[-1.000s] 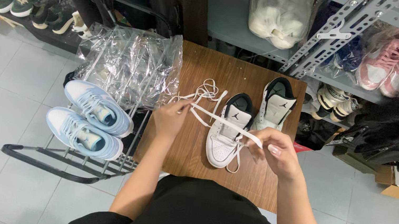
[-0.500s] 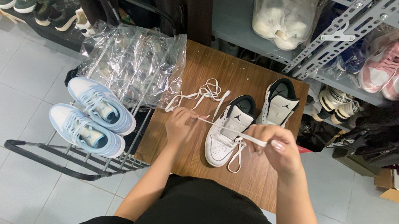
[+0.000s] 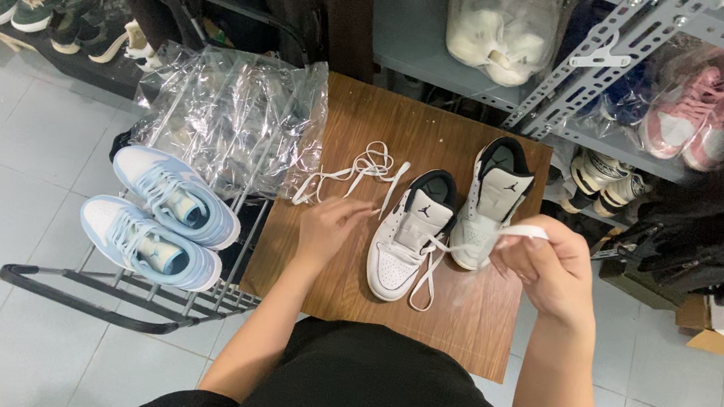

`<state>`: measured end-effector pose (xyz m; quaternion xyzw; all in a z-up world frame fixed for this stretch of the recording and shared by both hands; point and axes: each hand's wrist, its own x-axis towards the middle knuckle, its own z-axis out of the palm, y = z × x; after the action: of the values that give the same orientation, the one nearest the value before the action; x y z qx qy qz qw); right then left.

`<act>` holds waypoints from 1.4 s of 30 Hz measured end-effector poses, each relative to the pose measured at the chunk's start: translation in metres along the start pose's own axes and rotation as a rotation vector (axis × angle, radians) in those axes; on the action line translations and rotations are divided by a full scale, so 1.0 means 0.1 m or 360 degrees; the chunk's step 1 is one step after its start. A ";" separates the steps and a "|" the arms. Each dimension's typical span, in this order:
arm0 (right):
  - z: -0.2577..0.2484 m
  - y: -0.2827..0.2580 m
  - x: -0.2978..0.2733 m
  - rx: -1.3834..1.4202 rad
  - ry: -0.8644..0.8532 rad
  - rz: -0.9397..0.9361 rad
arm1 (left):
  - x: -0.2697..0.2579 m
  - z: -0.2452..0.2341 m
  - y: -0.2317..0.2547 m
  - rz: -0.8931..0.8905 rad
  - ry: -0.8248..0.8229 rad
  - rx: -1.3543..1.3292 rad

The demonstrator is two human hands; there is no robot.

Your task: The person laces a white and black sneaker on a wooden surface by threading a white shoelace through the eyelets and pulling it taut.

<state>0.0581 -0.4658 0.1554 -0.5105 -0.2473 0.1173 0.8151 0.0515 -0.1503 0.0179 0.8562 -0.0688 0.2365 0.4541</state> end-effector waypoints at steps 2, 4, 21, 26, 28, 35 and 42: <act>0.08 -0.04 0.05 -0.0181 0.0010 0.0070 | 0.17 -0.09 0.30 -0.0063 -0.0031 -0.0168; 0.17 -0.08 0.12 -0.0380 -0.0011 0.0110 | 0.34 -0.18 0.66 0.0003 0.0021 -0.0351; 0.13 0.09 0.12 -0.0700 0.0125 0.0370 | 0.83 -0.50 0.97 0.0542 0.0212 0.0320; -0.05 0.25 0.05 -0.0617 -0.0021 0.0379 | 0.94 -0.88 0.84 0.0486 0.0385 0.0431; -0.11 0.40 0.04 -0.0614 -0.0089 0.0382 | 0.98 -1.01 0.86 0.0445 0.0422 0.0437; -0.37 1.23 0.02 -0.0865 -0.0097 0.0808 | 1.17 -1.37 0.86 0.0388 0.0620 0.0492; -0.45 1.68 -0.10 -0.0719 -0.0277 0.0851 | 1.21 -1.56 0.88 0.0375 0.0666 0.0522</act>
<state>0.0831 -0.4297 -0.0129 -0.7126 -0.1931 0.3119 0.5980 0.0748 -0.0629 0.2144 0.8369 -0.0335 0.4672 0.2833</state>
